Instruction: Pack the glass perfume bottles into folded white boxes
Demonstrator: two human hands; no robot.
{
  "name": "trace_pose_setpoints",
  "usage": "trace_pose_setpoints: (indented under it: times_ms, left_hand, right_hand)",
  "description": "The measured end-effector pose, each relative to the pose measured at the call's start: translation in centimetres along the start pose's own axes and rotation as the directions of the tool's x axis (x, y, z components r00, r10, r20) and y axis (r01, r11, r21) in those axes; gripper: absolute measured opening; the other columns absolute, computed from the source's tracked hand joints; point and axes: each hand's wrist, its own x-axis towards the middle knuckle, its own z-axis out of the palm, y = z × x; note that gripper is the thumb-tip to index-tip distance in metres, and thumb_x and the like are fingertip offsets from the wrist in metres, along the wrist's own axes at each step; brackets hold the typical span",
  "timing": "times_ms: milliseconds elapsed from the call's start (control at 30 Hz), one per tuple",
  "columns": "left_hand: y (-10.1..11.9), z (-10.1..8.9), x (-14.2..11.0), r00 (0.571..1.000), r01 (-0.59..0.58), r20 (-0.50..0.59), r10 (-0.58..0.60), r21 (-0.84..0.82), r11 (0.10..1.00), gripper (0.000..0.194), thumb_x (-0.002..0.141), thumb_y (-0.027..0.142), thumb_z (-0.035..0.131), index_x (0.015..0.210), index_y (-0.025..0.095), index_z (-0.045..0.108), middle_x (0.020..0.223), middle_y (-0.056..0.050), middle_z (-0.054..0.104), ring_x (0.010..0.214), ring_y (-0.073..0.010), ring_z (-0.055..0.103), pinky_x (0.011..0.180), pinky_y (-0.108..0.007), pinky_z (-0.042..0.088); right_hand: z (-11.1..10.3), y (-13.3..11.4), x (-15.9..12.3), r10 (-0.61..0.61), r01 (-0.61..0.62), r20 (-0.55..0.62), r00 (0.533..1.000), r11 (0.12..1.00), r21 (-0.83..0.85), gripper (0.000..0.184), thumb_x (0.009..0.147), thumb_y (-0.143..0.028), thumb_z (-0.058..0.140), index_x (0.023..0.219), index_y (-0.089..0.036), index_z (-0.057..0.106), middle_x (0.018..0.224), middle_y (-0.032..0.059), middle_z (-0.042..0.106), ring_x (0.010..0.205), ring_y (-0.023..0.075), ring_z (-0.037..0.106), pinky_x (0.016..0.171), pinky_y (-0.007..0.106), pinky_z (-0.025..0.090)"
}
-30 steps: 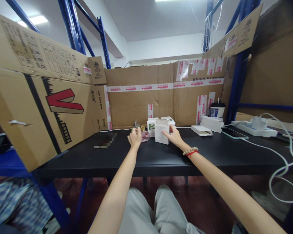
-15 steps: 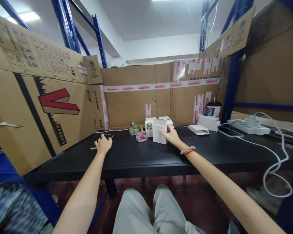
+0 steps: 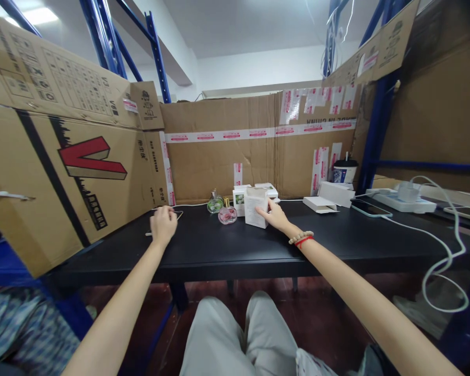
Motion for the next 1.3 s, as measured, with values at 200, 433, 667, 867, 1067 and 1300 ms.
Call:
trace_pose_setpoints:
  times_ms: [200,433,667,867,1067,1300]
  left_hand:
    - [6.4,2.1,-2.2,0.943,-0.245,0.156,0.294,-0.271,0.931,0.035,0.082,0.043,0.044,0.108,0.019,0.048,0.097,-0.005,0.058,0.085,-0.0176,0.058,0.077,-0.030,0.044]
    - [12.9,4.3,-4.0,0.934,-0.154,0.260,0.246,-0.329,0.932,0.052,0.072,0.042,0.063,0.114,0.016,0.045,0.113,-0.011,0.057,0.107,-0.0226,0.055,0.088,-0.031,0.043]
    - [13.6,4.0,-4.4,0.903,-0.306,0.256,0.346,-0.183,0.934,0.026,0.084,0.042,0.048,0.095,0.019,0.052,0.096,-0.006,0.060,0.091,-0.0193,0.059,0.069,-0.027,0.046]
    - [13.7,3.6,-4.7,0.791,-0.611,-0.100,0.603,-0.081,0.788,0.025,0.086,0.036,0.046,0.103,0.018,0.050,0.096,-0.008,0.060,0.087,-0.0195,0.056,0.064,-0.027,0.045]
    - [13.8,3.6,-5.1,0.560,-0.825,-0.275,0.782,-0.095,0.557,0.021,0.091,0.024,0.034,0.106,0.018,0.049,0.101,-0.009,0.059,0.096,-0.0173,0.055,0.081,-0.031,0.044]
    - [13.5,3.8,-5.3,0.531,-0.829,-0.397,0.749,-0.062,0.556,0.024,0.089,0.015,0.035,0.108,0.019,0.047,0.101,-0.008,0.060,0.099,-0.0173,0.054,0.084,-0.032,0.040]
  right_hand:
    - [0.4,0.1,-0.2,0.035,-0.029,0.161,0.986,0.999,-0.040,0.046,0.071,-0.044,0.064,0.109,-0.018,0.055,0.107,0.0098,0.065,0.096,0.0243,0.062,0.081,0.037,0.048]
    - [0.6,0.5,-0.1,-0.063,0.056,0.150,0.987,0.997,0.052,0.061,0.066,-0.046,0.068,0.116,-0.018,0.047,0.111,0.0097,0.063,0.096,0.0215,0.061,0.082,0.035,0.048]
    - [-0.3,-1.4,-0.4,-0.002,0.000,-0.081,0.997,1.000,-0.020,0.039,0.081,-0.045,0.051,0.111,-0.022,0.047,0.097,0.0039,0.063,0.080,0.0166,0.062,0.064,0.027,0.048]
    - [-0.3,-0.9,-0.3,-0.086,0.079,-0.107,0.991,0.995,-0.063,0.039,0.081,-0.044,0.051,0.114,-0.024,0.046,0.101,0.0039,0.062,0.083,0.0176,0.061,0.062,0.028,0.047]
    - [-0.2,-0.8,-0.2,-0.146,0.146,-0.070,0.987,0.989,0.000,0.040,0.078,-0.040,0.056,0.113,-0.021,0.048,0.099,0.0059,0.063,0.084,0.0181,0.062,0.071,0.031,0.049]
    - [-0.1,-1.0,-0.3,-0.306,0.307,0.033,0.952,0.951,-0.024,0.030,0.077,-0.030,0.058,0.104,-0.018,0.055,0.102,0.0064,0.062,0.091,0.0170,0.059,0.083,0.032,0.045]
